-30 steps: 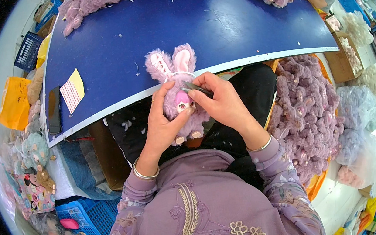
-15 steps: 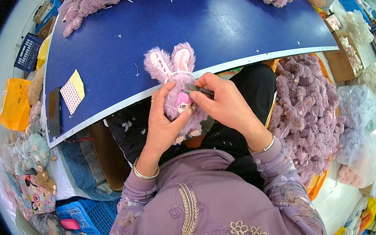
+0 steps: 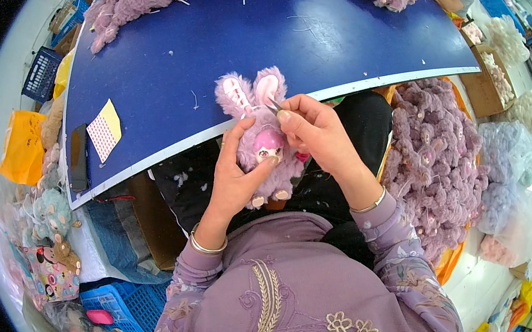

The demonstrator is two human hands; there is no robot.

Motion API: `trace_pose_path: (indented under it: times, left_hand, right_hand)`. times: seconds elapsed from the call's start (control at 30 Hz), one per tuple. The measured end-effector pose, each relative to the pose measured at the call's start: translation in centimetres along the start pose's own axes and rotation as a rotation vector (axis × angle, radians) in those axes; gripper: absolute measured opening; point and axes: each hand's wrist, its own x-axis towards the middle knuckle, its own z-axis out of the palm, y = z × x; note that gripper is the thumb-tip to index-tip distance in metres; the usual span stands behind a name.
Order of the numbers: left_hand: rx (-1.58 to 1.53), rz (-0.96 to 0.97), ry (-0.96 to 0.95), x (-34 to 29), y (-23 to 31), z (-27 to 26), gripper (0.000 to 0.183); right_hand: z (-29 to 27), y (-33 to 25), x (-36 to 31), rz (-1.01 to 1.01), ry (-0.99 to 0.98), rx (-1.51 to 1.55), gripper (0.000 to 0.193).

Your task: The person trims loose threads and excess fabric from purple stuffed bunny toys using small scissors. They handle each toy one at a time, cutting around the ears and face, then place the finished items on the table.

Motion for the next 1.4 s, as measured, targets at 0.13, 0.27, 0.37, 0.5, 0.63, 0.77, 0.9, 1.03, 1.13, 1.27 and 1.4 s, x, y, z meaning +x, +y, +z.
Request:
trace_pose_path:
  times: [0.13, 0.27, 0.37, 0.5, 0.63, 0.77, 0.9, 1.03, 1.13, 1.27, 1.4]
  left_hand:
    - [-0.026, -0.015, 0.024, 0.0, -0.4, -0.1, 0.064]
    - [0.005, -0.02, 0.021, 0.1, 0.1, -0.1, 0.064]
    - [0.019, -0.012, 0.013, 0.0, 0.0, -0.1, 0.064]
    - [0.033, 0.013, 0.014, 0.0, -0.1, -0.1, 0.063]
    - [0.035, 0.02, 0.001, 0.0, -0.1, -0.1, 0.061]
    - [0.03, 0.015, 0.0, -0.1, -0.2, 0.0, 0.061]
    - [0.051, 0.018, -0.01, -0.1, -0.2, 0.0, 0.061]
    - [0.076, 0.025, -0.021, -0.2, -0.3, 0.0, 0.061]
    - [0.084, 0.014, -0.025, -0.2, -0.1, 0.0, 0.063]
    - [0.06, -0.005, -0.028, -0.3, -0.1, 0.1, 0.064]
    - [0.052, -0.016, -0.027, -0.4, -0.1, 0.2, 0.064]
  right_hand:
    - [0.4, -0.3, -0.4, -0.135, -0.012, -0.478, 0.017]
    - [0.5, -1.0, -1.1, -0.12, -0.002, -0.747, 0.019]
    - [0.6, -1.3, -1.0, -0.121, 0.01, -0.822, 0.021]
    - [0.4, -0.7, -0.9, -0.178, 0.03, -0.791, 0.023]
    - [0.4, -0.8, -0.9, -0.168, 0.018, -0.786, 0.023]
    - [0.4, -1.0, -1.0, -0.147, 0.021, -0.801, 0.023]
    - [0.5, -1.4, -1.1, -0.143, 0.022, -0.854, 0.023]
    - [0.6, -1.8, -1.2, -0.105, 0.013, -0.875, 0.023]
    - [0.4, -1.6, -1.1, -0.109, 0.015, -0.861, 0.023]
    - [0.4, -1.1, -1.0, -0.114, 0.022, -0.821, 0.024]
    - [0.1, -1.1, -1.0, -0.087, 0.005, -0.826, 0.023]
